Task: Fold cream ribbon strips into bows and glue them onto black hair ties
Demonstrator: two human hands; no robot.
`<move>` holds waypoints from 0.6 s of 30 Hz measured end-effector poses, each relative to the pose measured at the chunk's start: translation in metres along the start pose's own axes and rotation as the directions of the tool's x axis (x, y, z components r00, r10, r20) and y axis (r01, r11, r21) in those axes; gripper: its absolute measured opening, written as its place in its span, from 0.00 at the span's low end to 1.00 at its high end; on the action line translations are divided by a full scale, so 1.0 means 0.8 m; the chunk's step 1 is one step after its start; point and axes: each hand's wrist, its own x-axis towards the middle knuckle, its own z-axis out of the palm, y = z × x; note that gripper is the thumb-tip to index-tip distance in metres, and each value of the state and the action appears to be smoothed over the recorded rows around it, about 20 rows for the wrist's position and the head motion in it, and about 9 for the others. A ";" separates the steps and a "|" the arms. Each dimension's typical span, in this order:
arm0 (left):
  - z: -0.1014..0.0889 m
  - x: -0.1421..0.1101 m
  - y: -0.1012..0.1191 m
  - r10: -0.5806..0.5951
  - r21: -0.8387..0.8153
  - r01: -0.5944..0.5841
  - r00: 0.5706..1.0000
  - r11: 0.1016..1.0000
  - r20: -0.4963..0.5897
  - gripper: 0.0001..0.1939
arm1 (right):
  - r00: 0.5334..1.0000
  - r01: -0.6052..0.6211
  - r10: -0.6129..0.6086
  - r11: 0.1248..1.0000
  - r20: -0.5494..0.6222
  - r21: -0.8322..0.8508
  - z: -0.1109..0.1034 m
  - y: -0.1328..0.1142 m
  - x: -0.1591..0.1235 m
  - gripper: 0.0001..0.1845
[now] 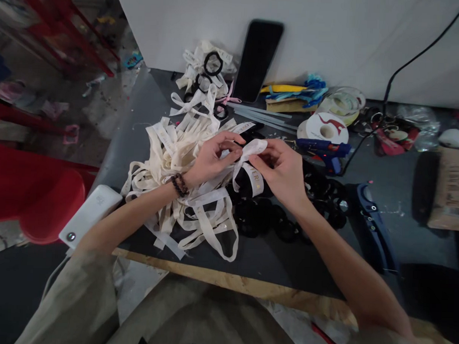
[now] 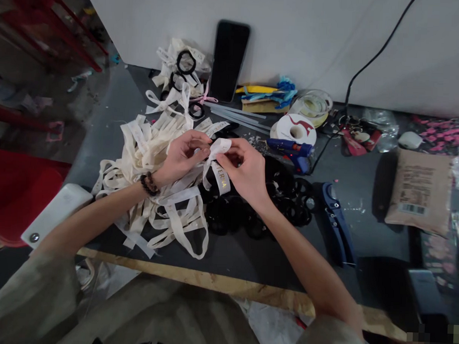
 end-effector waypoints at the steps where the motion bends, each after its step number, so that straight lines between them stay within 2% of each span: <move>1: 0.000 0.000 0.000 0.013 0.010 -0.013 1.000 1.000 0.004 0.28 | 1.000 0.001 -0.001 1.000 -0.001 -0.005 0.000 0.001 0.000 0.17; 7: 0.000 -0.001 -0.005 0.102 0.105 -0.107 0.994 0.989 0.047 0.28 | 0.999 0.027 -0.028 0.997 -0.017 -0.067 0.003 -0.003 -0.004 0.17; 18: 0.000 -0.001 0.000 0.093 0.168 -0.111 0.989 0.979 0.113 0.27 | 0.998 0.027 -0.029 0.998 -0.048 -0.056 0.001 -0.002 -0.004 0.22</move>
